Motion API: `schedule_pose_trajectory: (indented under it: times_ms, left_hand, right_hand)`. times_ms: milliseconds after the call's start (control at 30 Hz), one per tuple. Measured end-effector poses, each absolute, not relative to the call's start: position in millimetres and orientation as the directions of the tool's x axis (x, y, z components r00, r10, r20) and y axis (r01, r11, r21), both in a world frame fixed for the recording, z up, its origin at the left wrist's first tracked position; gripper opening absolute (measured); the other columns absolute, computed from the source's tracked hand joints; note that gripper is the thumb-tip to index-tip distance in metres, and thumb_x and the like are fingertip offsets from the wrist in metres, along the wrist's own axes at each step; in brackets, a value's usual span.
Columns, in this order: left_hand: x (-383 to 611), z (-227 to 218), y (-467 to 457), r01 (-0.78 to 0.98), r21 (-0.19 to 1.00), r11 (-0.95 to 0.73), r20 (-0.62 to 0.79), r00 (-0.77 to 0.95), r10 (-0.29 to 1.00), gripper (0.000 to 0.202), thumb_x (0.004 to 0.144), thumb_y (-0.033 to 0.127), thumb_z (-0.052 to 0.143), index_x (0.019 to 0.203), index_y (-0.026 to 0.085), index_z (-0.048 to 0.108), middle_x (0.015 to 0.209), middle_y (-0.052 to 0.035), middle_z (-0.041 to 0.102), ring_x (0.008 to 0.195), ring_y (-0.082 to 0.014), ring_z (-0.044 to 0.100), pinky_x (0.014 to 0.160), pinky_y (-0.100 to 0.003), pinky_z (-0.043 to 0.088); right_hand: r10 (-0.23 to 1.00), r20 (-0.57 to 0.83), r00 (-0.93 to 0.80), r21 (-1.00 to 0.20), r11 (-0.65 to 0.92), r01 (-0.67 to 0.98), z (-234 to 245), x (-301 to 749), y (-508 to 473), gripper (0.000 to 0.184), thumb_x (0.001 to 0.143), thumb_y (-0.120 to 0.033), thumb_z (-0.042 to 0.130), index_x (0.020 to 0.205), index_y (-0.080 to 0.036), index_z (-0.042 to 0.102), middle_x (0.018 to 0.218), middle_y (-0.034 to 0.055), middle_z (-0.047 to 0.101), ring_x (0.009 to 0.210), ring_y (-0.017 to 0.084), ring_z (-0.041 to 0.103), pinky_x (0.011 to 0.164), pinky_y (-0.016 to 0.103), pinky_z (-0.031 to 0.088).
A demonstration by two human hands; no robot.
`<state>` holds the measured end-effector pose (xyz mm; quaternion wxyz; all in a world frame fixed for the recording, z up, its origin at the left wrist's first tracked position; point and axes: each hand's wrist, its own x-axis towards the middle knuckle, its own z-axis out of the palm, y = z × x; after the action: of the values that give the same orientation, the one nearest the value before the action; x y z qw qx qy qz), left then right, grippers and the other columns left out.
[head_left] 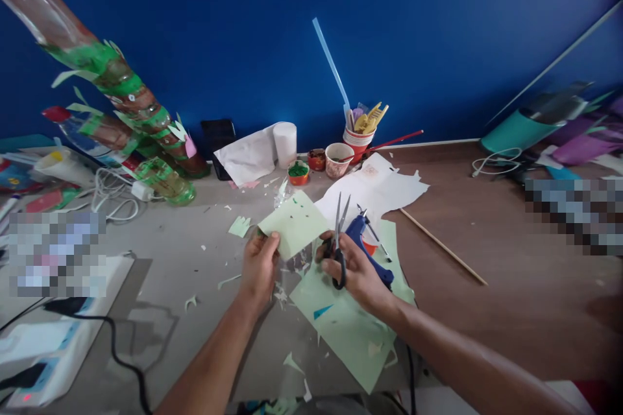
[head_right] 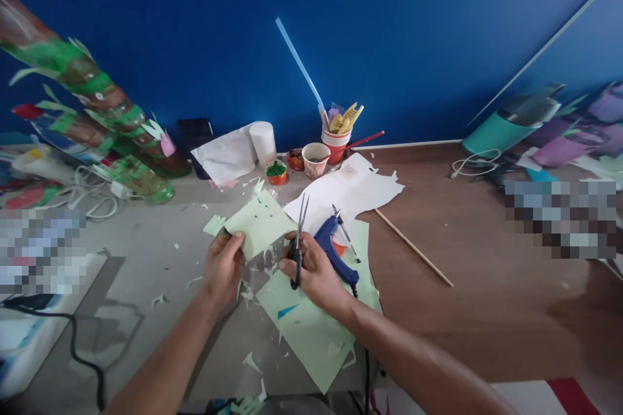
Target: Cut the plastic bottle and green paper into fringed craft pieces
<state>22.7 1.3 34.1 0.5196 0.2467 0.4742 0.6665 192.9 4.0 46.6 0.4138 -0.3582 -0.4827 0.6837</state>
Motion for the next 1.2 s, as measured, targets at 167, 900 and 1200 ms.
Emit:
schedule_pose_trajectory:
  times_ms: [167,900,1200]
  left_hand:
    - [36.0,32.6,-9.8,-0.406,0.904,0.132,-0.190,-0.106,0.976,0.027,0.074,0.030,0.066,0.099,0.018,0.063,0.090,-0.0060,0.069,0.078,-0.0181,0.064,0.068,-0.028,0.048]
    - [20.1,40.6,-11.0,-0.274,0.880,0.387,-0.321,0.255,0.912,0.041,0.073,0.037,0.066,0.106,0.013,0.065,0.091,-0.0110,0.071,0.078,-0.0231,0.064,0.069,-0.030,0.047]
    - [16.1,37.0,-8.0,-0.327,0.867,0.377,-0.348,0.143,0.926,0.039,0.068,0.032,0.072,0.101,0.013,0.065,0.086,-0.0095,0.072,0.067,-0.0190,0.065,0.063,-0.029,0.050]
  right_hand:
    - [0.971,-0.088,-0.221,-0.957,-0.144,-0.251,43.7,190.1,6.1,0.040,0.068,-0.034,0.071,0.099,-0.022,0.048,0.090,0.0027,0.063,0.078,0.017,0.059,0.067,0.027,0.047]
    - [0.990,-0.120,-0.075,-0.977,-0.131,-0.166,42.2,197.2,16.4,0.042,0.064,-0.029,0.070,0.099,-0.020,0.048,0.066,-0.0053,0.056,0.057,0.011,0.052,0.052,0.022,0.042]
    - [0.958,-0.159,-0.238,-0.967,-0.200,-0.159,42.6,193.3,12.8,0.043,0.063,-0.028,0.071,0.098,-0.019,0.047,0.062,-0.0059,0.053,0.053,0.010,0.048,0.049,0.021,0.037]
